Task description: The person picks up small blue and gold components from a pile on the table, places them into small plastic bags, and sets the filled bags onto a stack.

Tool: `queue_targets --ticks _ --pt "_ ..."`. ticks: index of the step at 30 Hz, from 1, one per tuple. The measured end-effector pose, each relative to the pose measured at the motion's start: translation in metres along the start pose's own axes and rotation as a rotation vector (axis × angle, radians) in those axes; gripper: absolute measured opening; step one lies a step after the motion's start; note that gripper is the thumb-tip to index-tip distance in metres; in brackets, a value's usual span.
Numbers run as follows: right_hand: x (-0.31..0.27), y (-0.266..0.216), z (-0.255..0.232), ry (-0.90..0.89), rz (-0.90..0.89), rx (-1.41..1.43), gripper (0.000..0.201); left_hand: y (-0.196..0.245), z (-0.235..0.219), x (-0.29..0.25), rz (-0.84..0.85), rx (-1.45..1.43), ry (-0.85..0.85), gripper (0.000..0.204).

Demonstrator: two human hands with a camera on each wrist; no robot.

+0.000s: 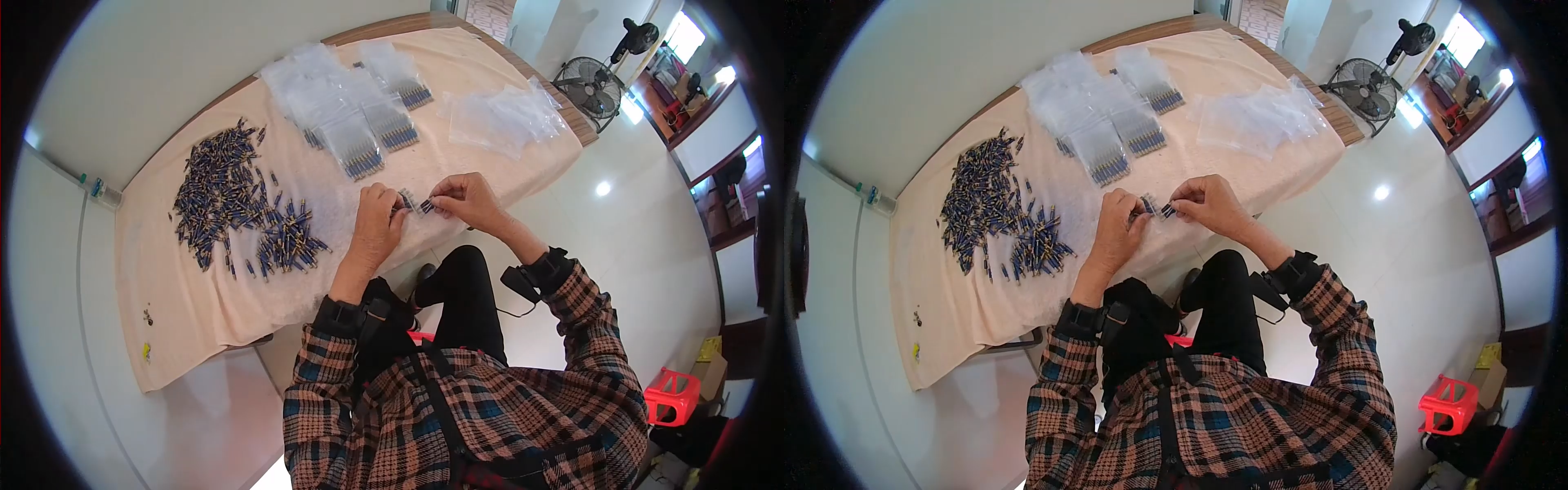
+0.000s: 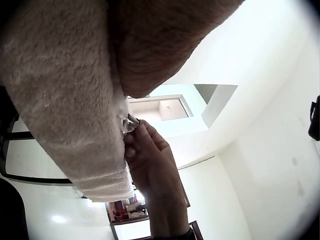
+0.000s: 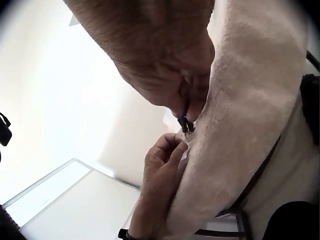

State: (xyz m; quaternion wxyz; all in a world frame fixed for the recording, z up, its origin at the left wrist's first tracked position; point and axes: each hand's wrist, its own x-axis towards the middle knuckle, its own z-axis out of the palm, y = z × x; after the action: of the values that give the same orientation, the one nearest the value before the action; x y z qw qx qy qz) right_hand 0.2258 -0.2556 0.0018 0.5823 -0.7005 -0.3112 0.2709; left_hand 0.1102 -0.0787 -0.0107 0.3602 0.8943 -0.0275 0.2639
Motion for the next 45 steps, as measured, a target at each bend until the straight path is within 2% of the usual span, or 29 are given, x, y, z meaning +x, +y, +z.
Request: queue_targets --ticks 5,8,12,16,23,26,31,35,39,42,45 --pt "0.002 0.003 -0.002 -0.095 0.037 -0.012 0.013 -0.001 -0.001 -0.002 0.005 0.014 0.001 0.017" --pt "0.001 0.006 0.009 0.035 0.054 0.176 0.014 0.000 0.000 -0.001 0.005 0.015 -0.005 0.017" --pt "-0.002 -0.001 0.015 0.076 0.125 0.248 0.017 -0.001 -0.002 -0.001 -0.005 0.016 -0.004 0.016" --pt "0.000 -0.005 0.008 0.051 0.179 0.094 0.017 -0.001 0.000 -0.001 -0.002 0.004 0.000 0.016" --pt "0.002 -0.003 0.003 0.056 0.186 0.142 0.017 0.003 -0.001 0.000 0.005 0.006 0.007 0.019" --pt "0.002 -0.004 0.003 0.044 0.180 0.154 0.018 0.013 -0.004 0.003 0.097 0.105 -0.026 0.026" --pt "0.001 -0.003 0.001 0.025 0.149 0.114 0.016 0.011 -0.006 0.010 0.147 0.246 -0.136 0.034" --pt "-0.001 -0.003 0.001 0.022 0.139 0.112 0.015 0.013 -0.006 0.013 0.189 0.284 -0.159 0.026" --pt "-0.004 -0.005 0.003 0.035 0.136 0.095 0.015 0.016 -0.005 0.014 0.144 0.293 -0.188 0.017" --pt "-0.006 -0.005 0.001 0.060 0.140 0.087 0.015 0.012 -0.006 0.013 0.146 0.219 -0.128 0.010" --pt "-0.006 -0.005 -0.001 0.093 0.144 0.081 0.017 0.010 -0.008 0.012 0.127 0.183 -0.140 0.011"
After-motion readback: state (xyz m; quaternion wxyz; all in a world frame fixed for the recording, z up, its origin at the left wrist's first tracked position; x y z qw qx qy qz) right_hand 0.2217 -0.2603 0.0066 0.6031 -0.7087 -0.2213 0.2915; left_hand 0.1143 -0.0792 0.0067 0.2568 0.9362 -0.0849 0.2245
